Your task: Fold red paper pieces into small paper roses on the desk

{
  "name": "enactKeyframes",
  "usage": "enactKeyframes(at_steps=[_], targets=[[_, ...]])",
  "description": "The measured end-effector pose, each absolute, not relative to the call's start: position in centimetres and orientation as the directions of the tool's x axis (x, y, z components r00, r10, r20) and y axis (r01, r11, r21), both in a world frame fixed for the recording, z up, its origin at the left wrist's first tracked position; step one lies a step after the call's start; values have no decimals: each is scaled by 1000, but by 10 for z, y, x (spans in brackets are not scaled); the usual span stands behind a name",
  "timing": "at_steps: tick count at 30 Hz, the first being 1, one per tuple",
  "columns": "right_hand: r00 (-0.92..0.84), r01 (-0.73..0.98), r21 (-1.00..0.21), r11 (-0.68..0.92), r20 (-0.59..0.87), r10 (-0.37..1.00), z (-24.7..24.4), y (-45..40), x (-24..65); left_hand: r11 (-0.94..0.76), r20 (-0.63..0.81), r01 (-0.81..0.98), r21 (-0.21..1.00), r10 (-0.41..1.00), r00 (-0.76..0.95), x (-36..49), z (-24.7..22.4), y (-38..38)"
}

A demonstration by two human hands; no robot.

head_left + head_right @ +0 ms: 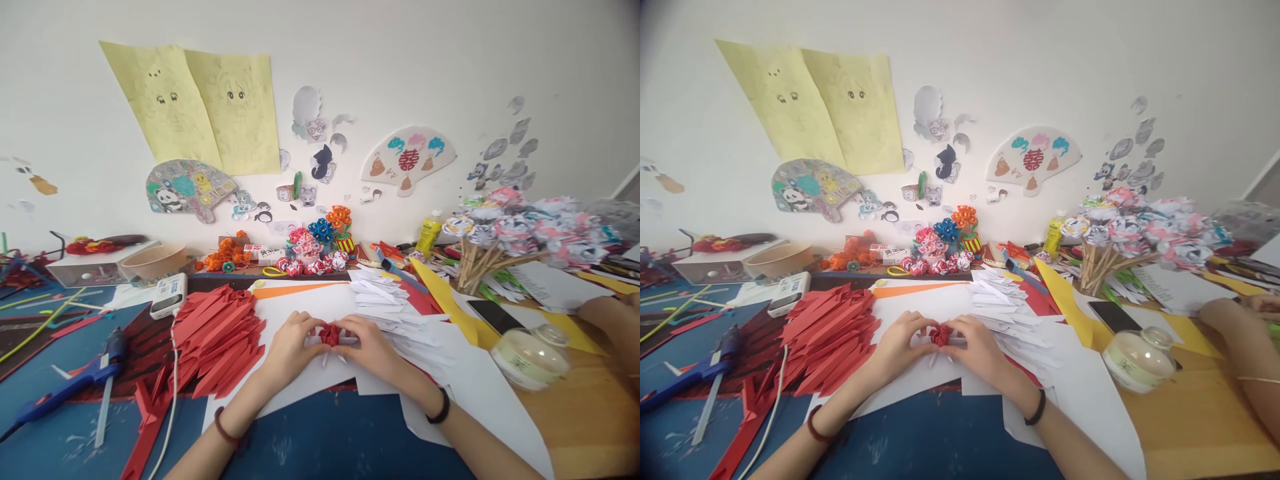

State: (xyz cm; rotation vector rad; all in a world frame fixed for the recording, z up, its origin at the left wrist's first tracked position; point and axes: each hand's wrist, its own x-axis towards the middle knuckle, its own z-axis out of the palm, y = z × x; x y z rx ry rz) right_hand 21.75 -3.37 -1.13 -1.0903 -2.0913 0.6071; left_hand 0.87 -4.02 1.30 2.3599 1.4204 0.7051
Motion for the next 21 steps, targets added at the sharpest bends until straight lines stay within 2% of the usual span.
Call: enactKeyframes(at_steps=[10,18,21], targets=[[-408,469,-701,537,368,836,-12,-32,217,-451,253,727,518,893,373,11,14,-42],[-405,445,-756,480,309,861,-6,-36,220,-435,212,719,542,899,383,7,21,-43],[-418,425,-756,497,323,849,-2,-37,222,-468,209,690,552,879,429,2,26,-42]])
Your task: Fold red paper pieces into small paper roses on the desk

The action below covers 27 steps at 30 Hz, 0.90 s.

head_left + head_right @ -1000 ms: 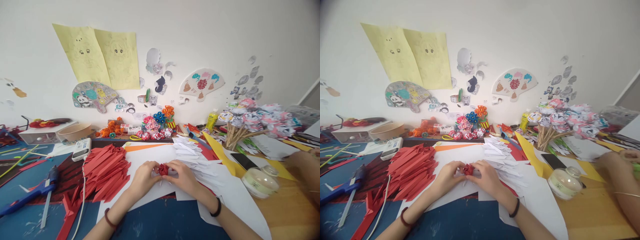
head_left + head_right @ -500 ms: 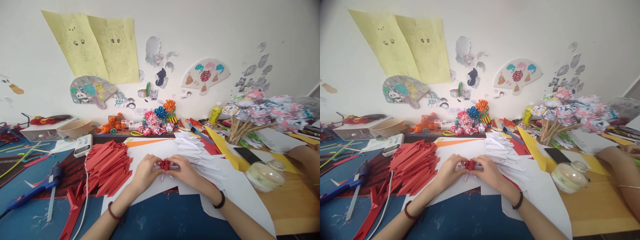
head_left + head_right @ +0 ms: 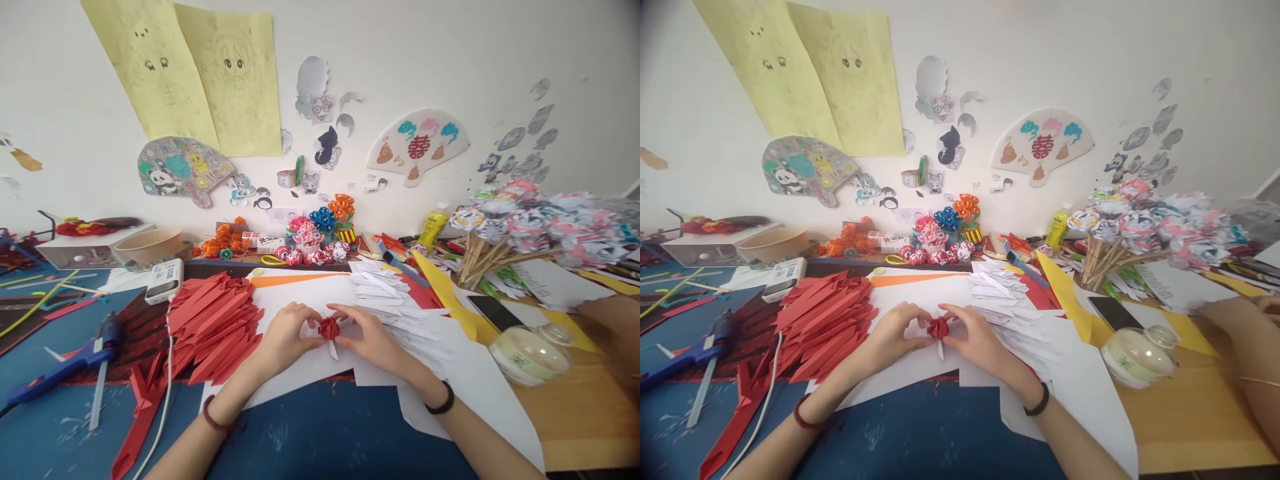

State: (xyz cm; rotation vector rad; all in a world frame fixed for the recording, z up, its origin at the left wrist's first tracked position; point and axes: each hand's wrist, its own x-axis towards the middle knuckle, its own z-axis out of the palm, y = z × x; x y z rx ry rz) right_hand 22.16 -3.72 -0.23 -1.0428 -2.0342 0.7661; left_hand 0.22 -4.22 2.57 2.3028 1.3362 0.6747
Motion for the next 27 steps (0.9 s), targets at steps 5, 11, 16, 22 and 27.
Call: enactKeyframes(at_steps=[5,11,16,22,27], targets=[[-453,398,-757,519,330,828,1,-37,223,-506,238,678,534,859,453,-6,30,-38],[-454,393,-747,536,350,820,-1,-34,224,-521,225,770,368,853,470,-3,20,-36],[-267,475,-633,611,558,786,2,-35,222,-502,301,840,204,849,435,11,10,-43],[-227,624,-460,632,667,710,4,-50,209,-422,431,907,3,819,379,23,2,-51],[-244,688,-415,596,640,728,-3,-53,200,-469,518,883,8,757,398,24,-3,-55]])
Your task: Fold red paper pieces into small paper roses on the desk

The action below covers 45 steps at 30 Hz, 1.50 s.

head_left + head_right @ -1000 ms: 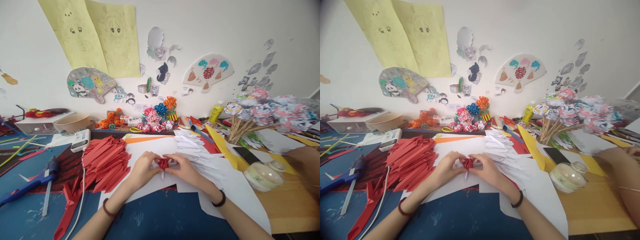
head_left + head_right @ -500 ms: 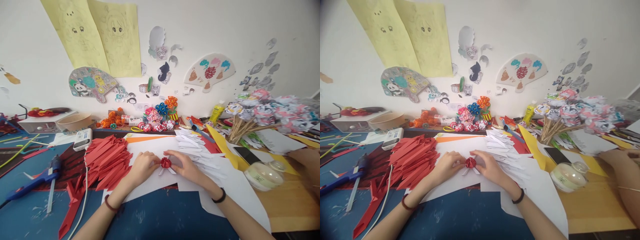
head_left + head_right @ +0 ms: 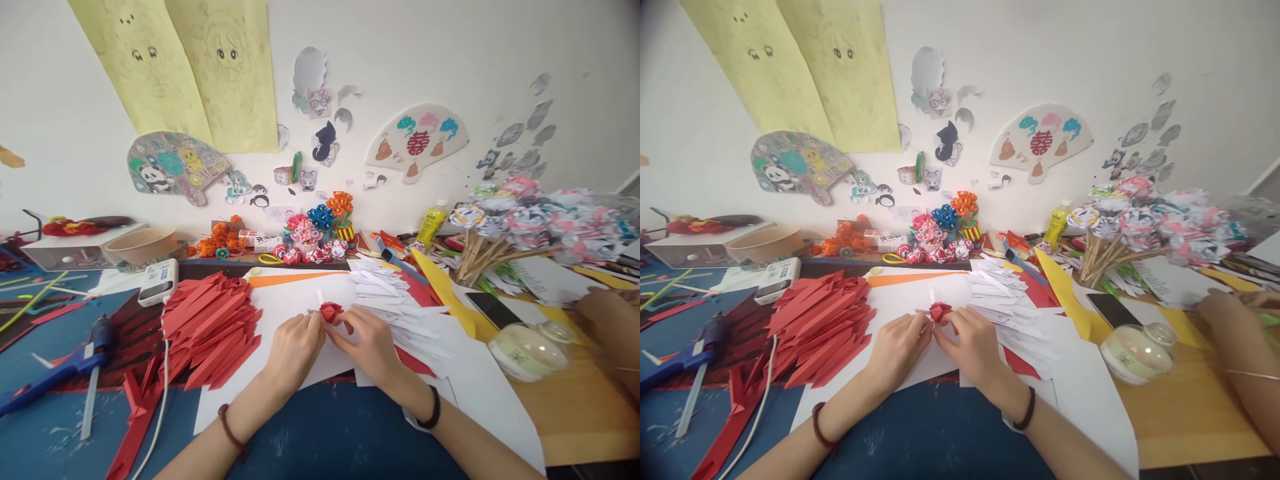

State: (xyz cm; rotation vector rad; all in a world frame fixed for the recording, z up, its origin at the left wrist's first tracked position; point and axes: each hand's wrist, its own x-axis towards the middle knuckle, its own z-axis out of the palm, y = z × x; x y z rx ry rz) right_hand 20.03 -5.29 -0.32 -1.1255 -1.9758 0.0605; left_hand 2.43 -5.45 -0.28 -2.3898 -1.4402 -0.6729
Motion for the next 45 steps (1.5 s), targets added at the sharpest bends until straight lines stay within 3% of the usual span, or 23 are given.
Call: enactKeyframes(at_steps=[9,15,22,29,45], targets=[[-61,618,-629,472,560,826,-4,-48,200,-592,572,804,-59,640,514,26,-9,-59],[-84,457,-760,462,481,873,2,-45,200,-555,597,829,-64,645,478,30,-6,-59],[-176,481,-718,503,483,858,6,-44,203,-545,608,832,-107,626,489,31,-5,-59],[-179,510,-692,511,496,850,6,-44,207,-557,713,820,-130,522,468,33,-2,-59],[-171,499,-695,517,506,845,11,-43,216,-610,703,786,-100,516,490,32,1,-62]])
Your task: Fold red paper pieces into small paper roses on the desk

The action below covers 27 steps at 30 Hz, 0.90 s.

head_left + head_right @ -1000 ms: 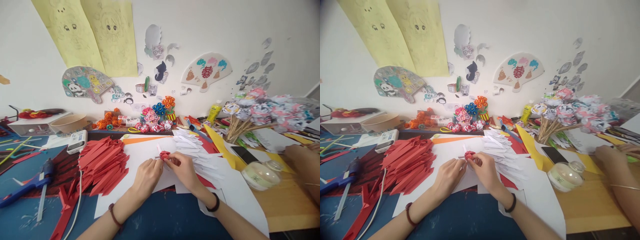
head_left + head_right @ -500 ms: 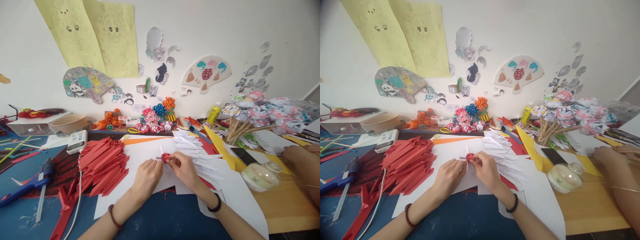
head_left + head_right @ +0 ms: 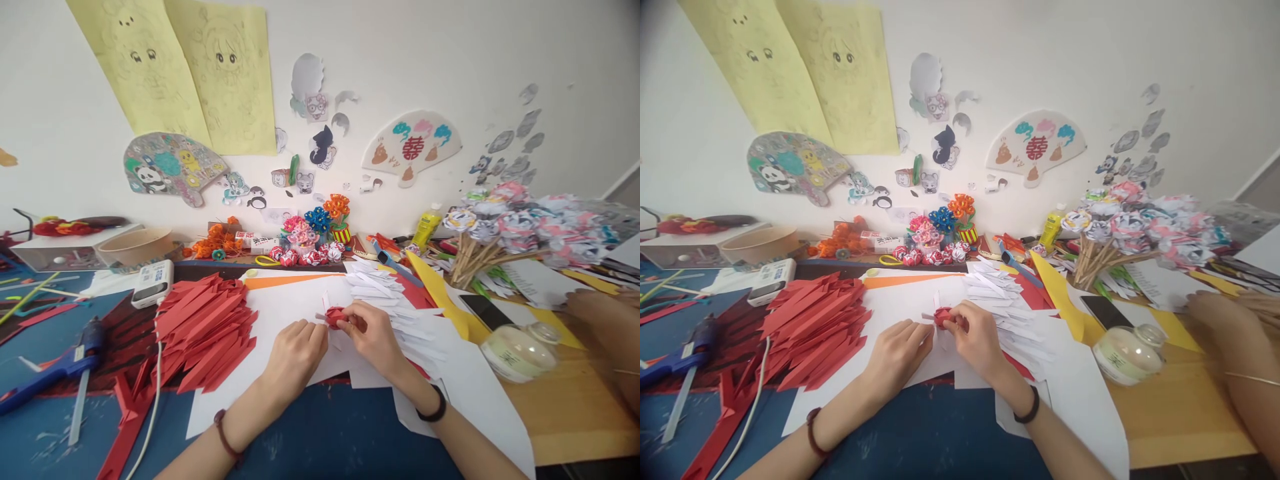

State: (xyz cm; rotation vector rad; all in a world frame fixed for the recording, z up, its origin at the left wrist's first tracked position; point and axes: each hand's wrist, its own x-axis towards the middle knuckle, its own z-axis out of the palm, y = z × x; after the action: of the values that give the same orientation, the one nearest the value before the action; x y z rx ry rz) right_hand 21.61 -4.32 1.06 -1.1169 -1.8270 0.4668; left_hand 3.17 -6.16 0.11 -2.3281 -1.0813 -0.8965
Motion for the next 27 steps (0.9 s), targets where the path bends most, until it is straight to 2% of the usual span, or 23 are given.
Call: enactKeyframes(at_steps=[9,13,16,19,21,24,27], targets=[[-207,462,-711,530,495,844,14,-40,219,-609,686,788,-96,533,496,29,0,-60],[-256,480,-657,581,528,810,11,-41,220,-619,716,785,-25,537,446,29,10,-63],[-338,495,-575,651,563,754,7,-43,218,-557,721,828,69,601,344,27,17,-64],[-419,499,-493,713,583,696,6,-44,217,-499,633,858,124,706,319,24,18,-61],[-436,496,-480,724,583,685,6,-43,218,-495,544,856,148,764,348,22,14,-59],[-332,531,-528,662,590,736,7,-39,225,-454,432,871,191,835,341,19,11,-57],[-236,585,-599,547,520,821,6,-35,232,-452,393,857,249,856,337,16,15,-57]])
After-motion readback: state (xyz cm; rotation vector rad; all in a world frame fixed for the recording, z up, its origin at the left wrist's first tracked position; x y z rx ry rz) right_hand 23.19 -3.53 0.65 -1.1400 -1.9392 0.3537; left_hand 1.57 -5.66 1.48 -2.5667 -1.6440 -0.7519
